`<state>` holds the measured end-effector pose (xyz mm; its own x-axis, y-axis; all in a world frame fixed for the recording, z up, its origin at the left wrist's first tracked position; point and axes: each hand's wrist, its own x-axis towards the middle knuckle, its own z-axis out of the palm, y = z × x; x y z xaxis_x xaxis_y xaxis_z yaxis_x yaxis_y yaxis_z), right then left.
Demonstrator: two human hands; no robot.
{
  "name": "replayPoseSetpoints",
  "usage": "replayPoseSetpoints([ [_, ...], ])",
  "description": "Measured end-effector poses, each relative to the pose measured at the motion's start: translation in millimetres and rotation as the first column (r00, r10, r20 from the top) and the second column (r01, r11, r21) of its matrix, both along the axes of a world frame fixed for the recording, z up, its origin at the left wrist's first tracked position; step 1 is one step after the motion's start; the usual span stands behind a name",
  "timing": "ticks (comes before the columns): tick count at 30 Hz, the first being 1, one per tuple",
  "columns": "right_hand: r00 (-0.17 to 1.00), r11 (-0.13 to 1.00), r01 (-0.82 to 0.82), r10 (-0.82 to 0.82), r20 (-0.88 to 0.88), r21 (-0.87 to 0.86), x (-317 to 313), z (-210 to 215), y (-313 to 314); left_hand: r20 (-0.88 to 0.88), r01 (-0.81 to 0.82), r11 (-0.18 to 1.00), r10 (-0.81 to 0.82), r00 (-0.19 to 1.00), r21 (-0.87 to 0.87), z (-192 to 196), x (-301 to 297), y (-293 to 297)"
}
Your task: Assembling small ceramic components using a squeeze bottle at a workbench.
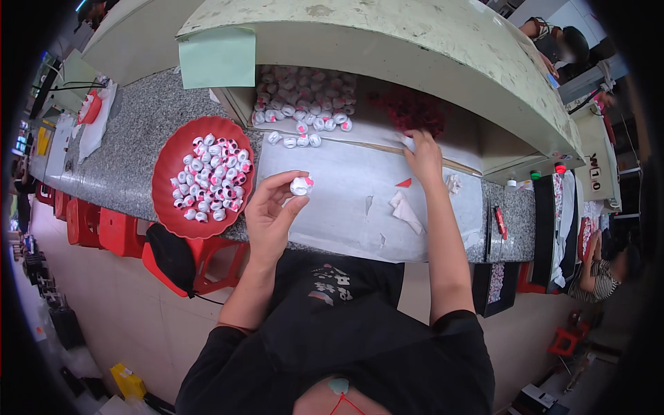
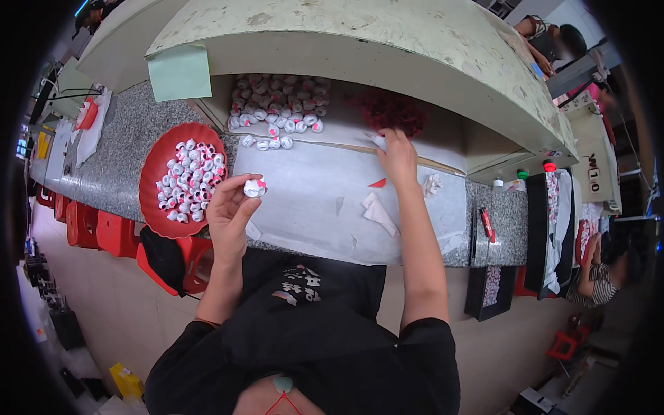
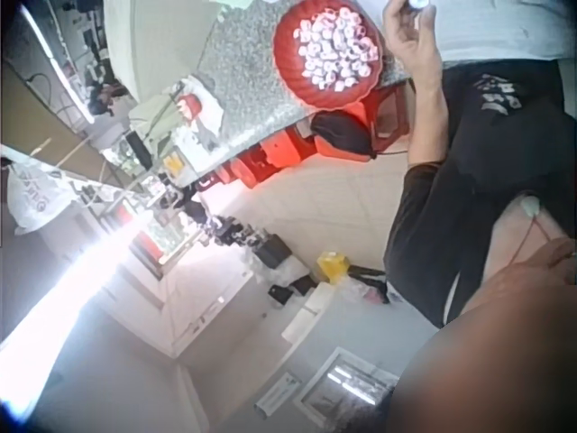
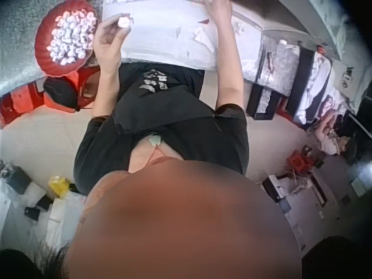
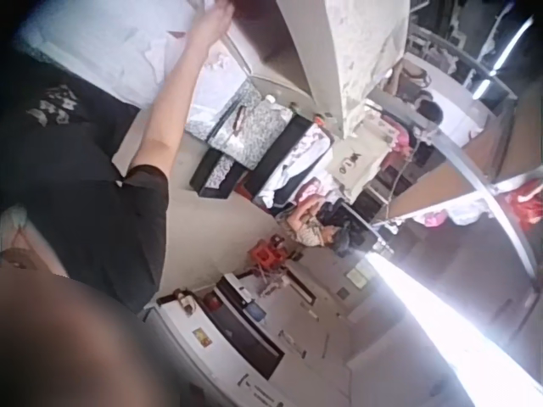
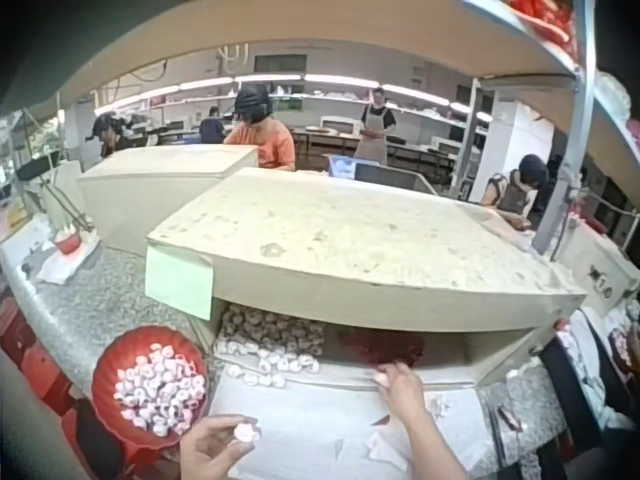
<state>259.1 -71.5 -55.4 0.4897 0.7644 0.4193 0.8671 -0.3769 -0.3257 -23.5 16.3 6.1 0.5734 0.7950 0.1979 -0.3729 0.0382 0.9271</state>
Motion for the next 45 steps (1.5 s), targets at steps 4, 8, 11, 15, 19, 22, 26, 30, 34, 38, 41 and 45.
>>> replayPoseSetpoints([
  [4, 0.994, 0.995, -0.069, 0.062, -0.086, -0.072, -4.0, -0.2, -8.7, -0.003, -0.017, 0.999, 0.017, 1.000, -0.045, -4.8, -3.6, 6.0],
  [8, 0.987, 0.988, -0.149, 0.150, -0.056, 0.035, -1.0, -10.1, -18.5, 0.009, 0.033, 0.992, -0.032, 0.999, -0.122, -9.4, 6.5, 7.2],
  [11, 0.986, 0.974, -0.152, 0.162, -0.047, 0.167, -16.1, -4.3, -21.0, 0.014, 0.101, 0.980, -0.100, 0.995, -0.173, -13.5, 16.1, 2.1],
  [15, 0.583, 0.873, 0.151, 0.300, -0.755, 0.463, -88.7, 50.6, -35.2, 0.045, 0.194, 0.961, -0.188, 0.981, -0.198, -13.9, 21.5, -9.6],
  [19, 0.091, 0.812, 0.133, 0.561, -0.823, 0.569, -137.4, 77.0, -44.9, -0.023, 0.203, 0.979, -0.204, 0.979, -0.031, -6.6, 23.9, -22.1],
  [22, -0.058, 0.803, 0.200, 0.581, -0.812, 0.561, -151.6, 79.7, -41.4, -0.089, 0.203, 0.970, -0.192, 0.977, 0.134, -2.8, 24.2, -26.9],
  [26, -0.016, 0.791, 0.263, 0.577, -0.817, 0.553, -154.1, 79.0, -39.5, -0.122, 0.213, 0.924, -0.183, 0.975, 0.316, -0.4, 25.3, -26.3],
  [30, 0.028, 0.785, 0.265, 0.573, -0.819, 0.559, -157.0, 80.0, -41.9, -0.079, 0.236, 0.926, -0.223, 0.972, 0.293, 2.7, 23.8, -29.0],
  [34, 0.163, 0.769, 0.210, 0.581, -0.797, 0.603, -162.3, 79.0, -44.2, 0.083, 0.313, 0.950, -0.311, 0.947, -0.008, 6.4, 21.3, -32.5],
  [38, 0.212, 0.803, 0.141, 0.547, -0.810, 0.579, -162.0, 86.4, -51.3, 0.162, 0.367, 0.921, -0.345, 0.924, -0.129, 9.1, 18.2, -32.5],
  [41, 0.197, 0.829, 0.028, 0.543, -0.816, 0.558, -161.7, 91.8, -52.1, 0.208, 0.433, 0.882, -0.395, 0.895, -0.188, 8.8, 16.9, -35.4],
  [45, 0.117, 0.814, 0.043, 0.571, -0.812, 0.579, -163.1, 89.2, -52.3, 0.248, 0.495, 0.830, -0.438, 0.864, -0.259, 10.7, 13.1, -39.5],
])
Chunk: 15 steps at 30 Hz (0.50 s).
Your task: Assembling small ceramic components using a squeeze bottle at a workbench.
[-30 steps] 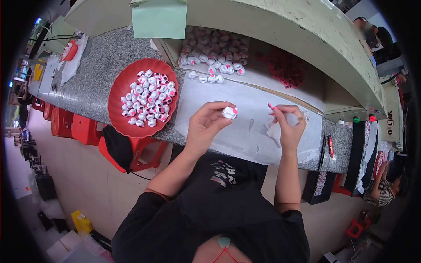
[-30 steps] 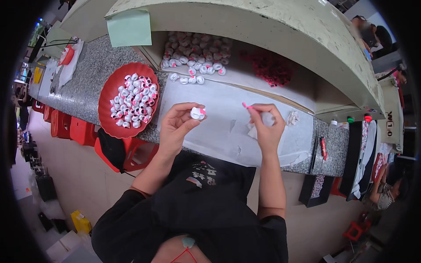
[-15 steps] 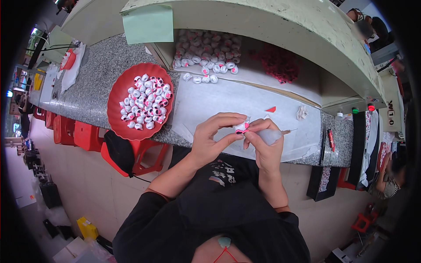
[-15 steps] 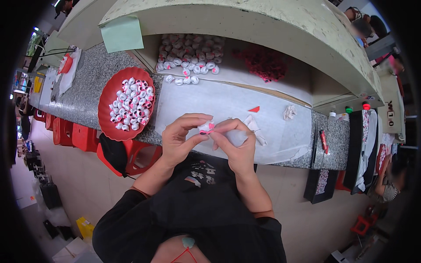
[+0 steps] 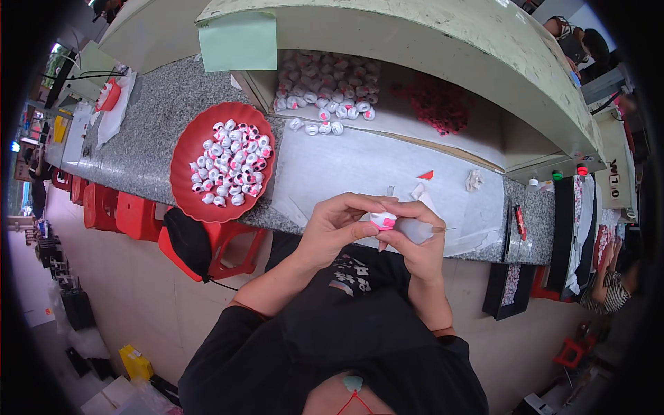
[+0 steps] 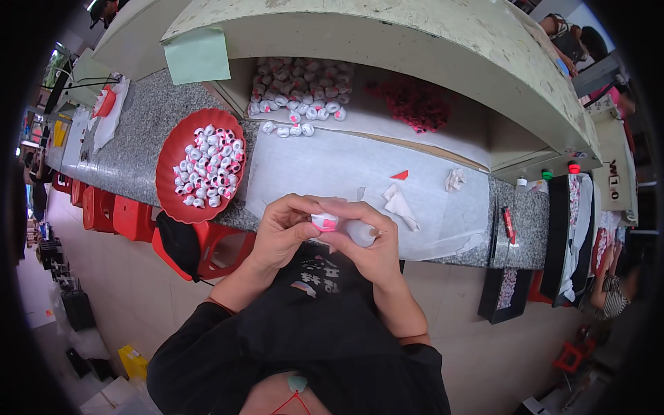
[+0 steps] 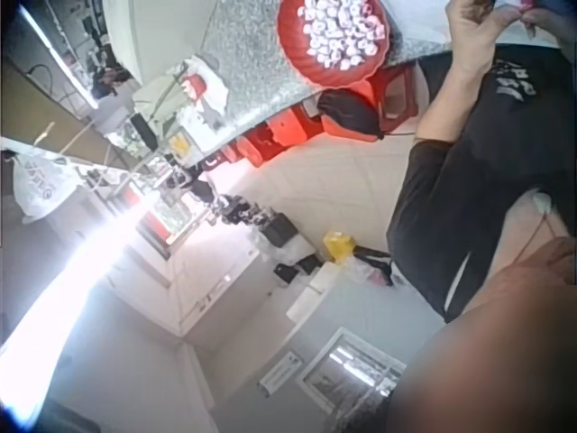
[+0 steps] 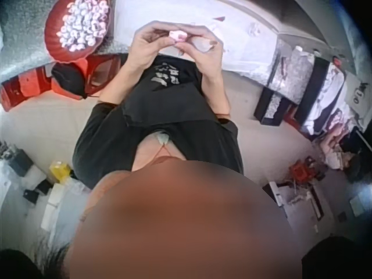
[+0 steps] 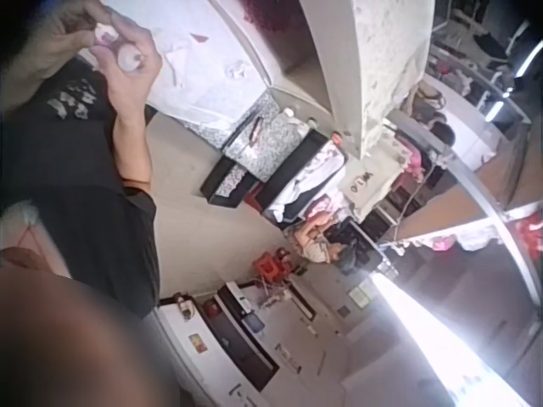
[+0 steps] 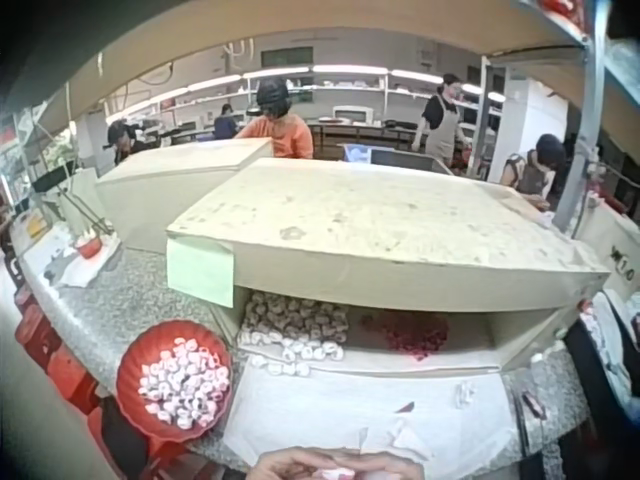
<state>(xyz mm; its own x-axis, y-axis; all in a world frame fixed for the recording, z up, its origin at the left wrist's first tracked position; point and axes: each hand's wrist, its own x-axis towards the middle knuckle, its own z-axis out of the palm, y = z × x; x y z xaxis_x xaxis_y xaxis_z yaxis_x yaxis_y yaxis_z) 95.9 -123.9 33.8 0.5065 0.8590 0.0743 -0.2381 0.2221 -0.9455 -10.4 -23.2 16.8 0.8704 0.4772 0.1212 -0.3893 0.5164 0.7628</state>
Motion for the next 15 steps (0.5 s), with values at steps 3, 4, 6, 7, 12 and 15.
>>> replayPoseSetpoints([
  [3, 0.996, 0.998, -0.003, 0.008, -0.087, 0.060, 0.2, -2.6, -1.4, -0.004, -0.009, 0.997, 0.009, 1.000, 0.074, 3.2, 0.4, -1.6],
  [4, 0.995, 0.996, -0.010, 0.019, -0.100, 0.085, 0.2, -2.9, -1.7, -0.016, -0.038, 0.987, 0.041, 0.999, 0.158, 3.4, 0.9, -2.2],
  [6, 0.996, 0.995, -0.004, 0.014, -0.093, 0.104, -1.7, -2.7, -2.0, 0.029, -0.086, 0.964, 0.082, 0.996, 0.252, 1.5, 2.2, -3.3],
  [7, 0.996, 0.992, 0.002, 0.009, -0.085, 0.125, -2.7, -2.4, -2.1, 0.078, -0.137, 0.929, 0.117, 0.990, 0.343, 0.3, 2.5, -3.7],
  [12, 0.996, 0.993, -0.001, 0.011, -0.087, 0.115, -7.0, -3.1, -4.4, 0.129, -0.198, 0.903, 0.161, 0.979, 0.381, -2.5, 1.3, -8.0],
  [15, 0.993, 0.994, 0.025, -0.013, -0.119, 0.103, -8.7, -2.7, -5.8, 0.111, -0.173, 0.921, 0.143, 0.983, 0.348, -0.8, 0.6, -8.2],
])
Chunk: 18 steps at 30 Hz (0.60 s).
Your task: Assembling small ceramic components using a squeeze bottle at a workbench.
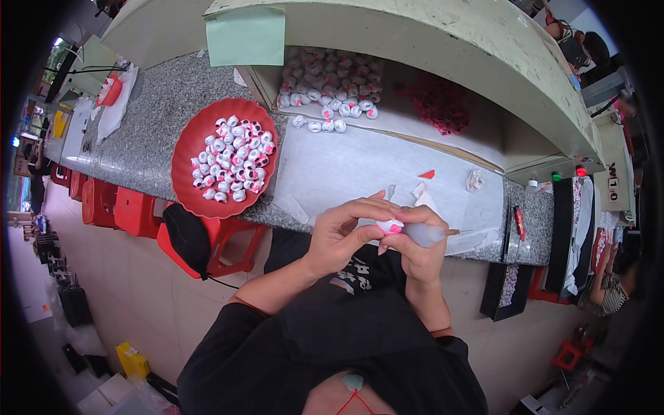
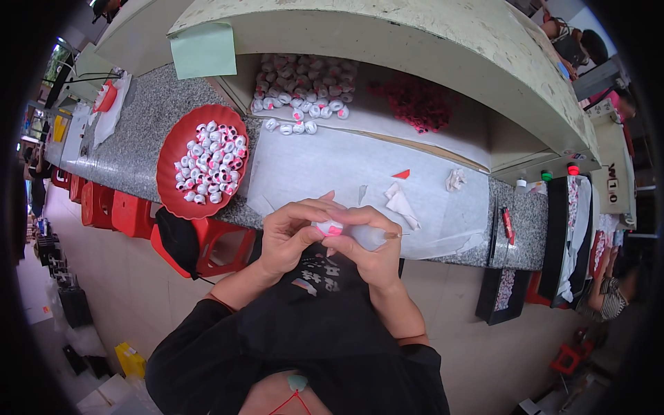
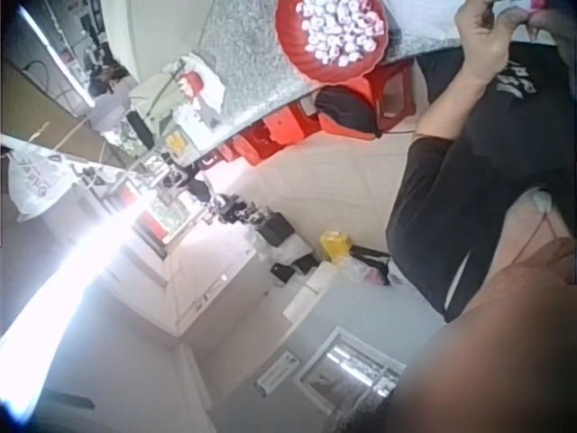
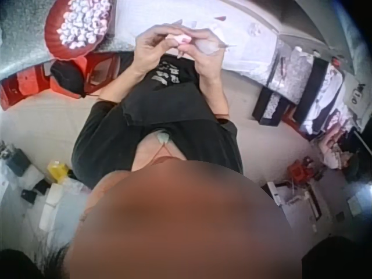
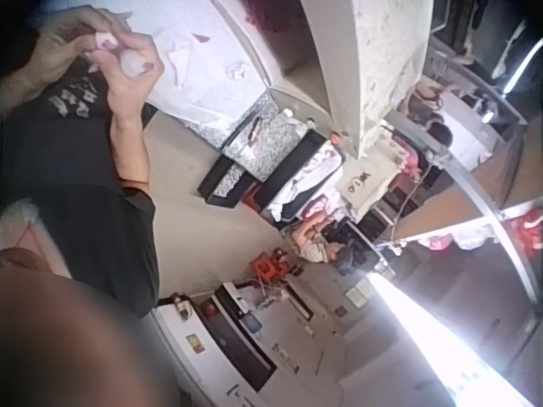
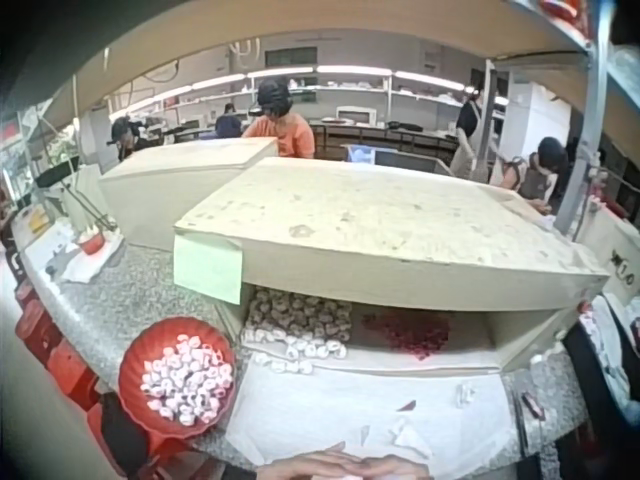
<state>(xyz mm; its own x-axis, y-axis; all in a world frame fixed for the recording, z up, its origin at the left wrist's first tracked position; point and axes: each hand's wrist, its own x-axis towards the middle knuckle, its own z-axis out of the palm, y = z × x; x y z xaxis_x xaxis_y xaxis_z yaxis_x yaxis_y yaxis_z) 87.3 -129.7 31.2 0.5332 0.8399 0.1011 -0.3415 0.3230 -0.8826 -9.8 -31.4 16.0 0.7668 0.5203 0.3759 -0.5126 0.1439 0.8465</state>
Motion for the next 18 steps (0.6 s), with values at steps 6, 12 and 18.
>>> replayPoseSetpoints([
  [6, 1.000, 0.998, -0.024, 0.024, 0.006, -0.066, 3.7, 8.1, -1.3, -0.031, 0.005, 1.000, -0.006, 1.000, -0.020, 0.2, -3.7, 0.4],
  [12, 0.999, 0.998, -0.042, 0.043, 0.031, -0.037, 3.4, 1.8, -3.1, 0.002, -0.011, 1.000, 0.011, 1.000, 0.003, -1.0, -1.5, 0.5],
  [18, 0.997, 0.996, -0.080, 0.080, 0.004, -0.049, 4.7, 4.9, -2.3, -0.010, -0.002, 0.997, 0.002, 1.000, -0.081, -1.0, -1.6, -3.2],
])
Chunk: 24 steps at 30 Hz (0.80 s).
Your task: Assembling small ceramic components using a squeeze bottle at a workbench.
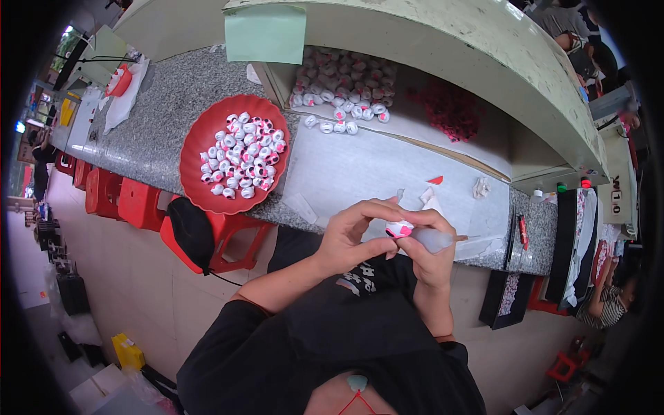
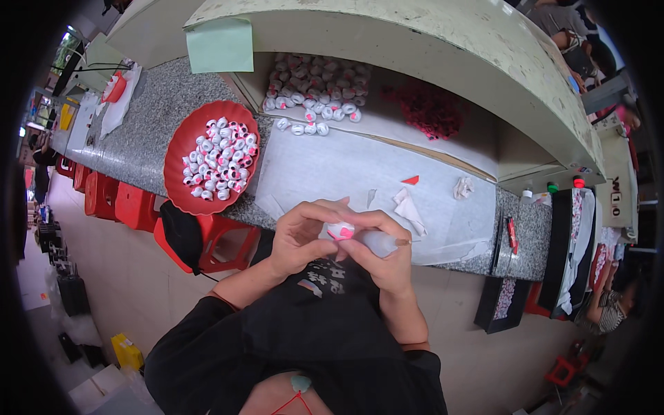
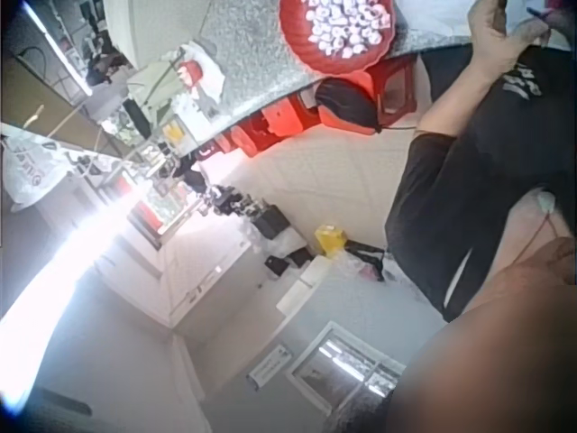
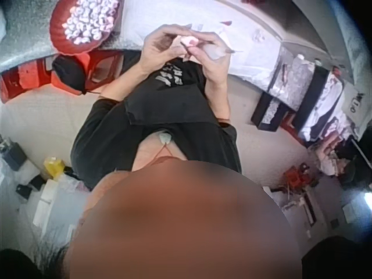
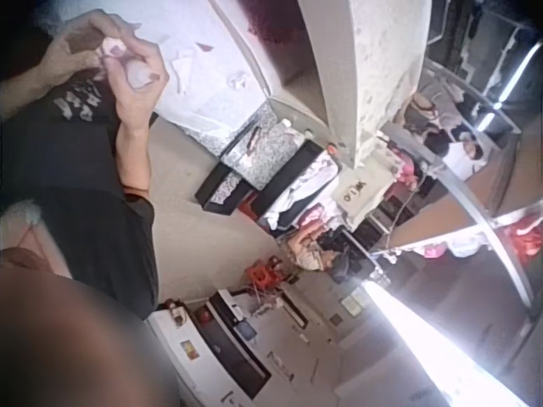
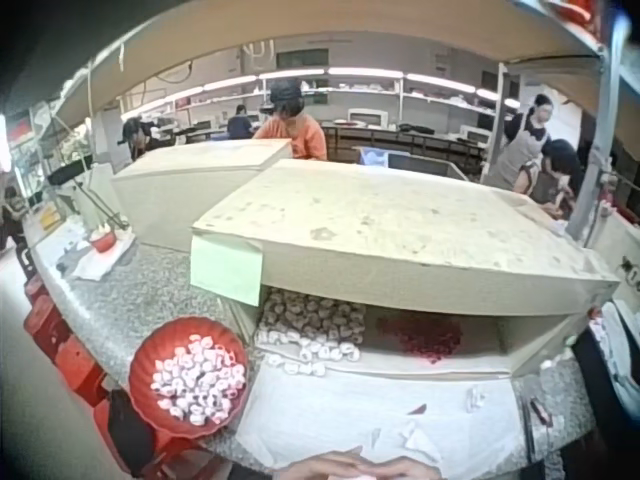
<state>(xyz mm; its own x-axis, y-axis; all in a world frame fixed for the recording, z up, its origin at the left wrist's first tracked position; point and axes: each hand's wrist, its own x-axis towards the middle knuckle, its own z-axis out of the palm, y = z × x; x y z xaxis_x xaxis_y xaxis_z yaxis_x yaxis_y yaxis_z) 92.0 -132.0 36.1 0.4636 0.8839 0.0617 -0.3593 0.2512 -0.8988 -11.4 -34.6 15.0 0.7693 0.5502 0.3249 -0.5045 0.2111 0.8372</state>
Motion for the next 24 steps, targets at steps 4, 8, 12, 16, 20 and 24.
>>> replayPoseSetpoints([
  [4, 0.996, 0.999, 0.022, -0.024, 0.083, 0.030, -7.5, -1.9, -2.7, 0.083, 0.040, 0.999, -0.040, 0.996, 0.001, -0.8, -2.4, 2.3],
  [8, 0.997, 0.998, -0.001, -0.003, 0.072, 0.062, -14.1, -13.0, 6.4, 0.047, 0.012, 1.000, -0.012, 0.999, 0.012, -6.5, -13.1, 8.6],
  [12, 0.994, 0.986, -0.105, 0.109, 0.027, -0.130, -8.3, -17.4, 31.9, -0.089, -0.319, 0.933, 0.336, 0.938, 0.166, -15.2, -31.9, 39.1],
  [16, 0.978, 0.994, 0.001, 0.022, 0.206, -0.113, 9.6, -28.0, 27.3, -0.072, -0.419, 0.229, 0.931, 0.359, 0.878, -4.4, -68.8, 100.7],
  [20, 0.968, 0.979, 0.167, -0.141, 0.207, -0.116, 21.6, -32.7, 17.2, -0.173, -0.368, 0.431, 0.809, 0.562, 0.824, -17.8, -34.3, 111.1],
  [24, 0.980, 0.983, 0.176, -0.171, 0.098, -0.044, 25.8, -29.7, 2.8, -0.010, -0.340, 0.305, 0.756, 0.654, 0.889, -45.0, 60.4, 107.3],
])
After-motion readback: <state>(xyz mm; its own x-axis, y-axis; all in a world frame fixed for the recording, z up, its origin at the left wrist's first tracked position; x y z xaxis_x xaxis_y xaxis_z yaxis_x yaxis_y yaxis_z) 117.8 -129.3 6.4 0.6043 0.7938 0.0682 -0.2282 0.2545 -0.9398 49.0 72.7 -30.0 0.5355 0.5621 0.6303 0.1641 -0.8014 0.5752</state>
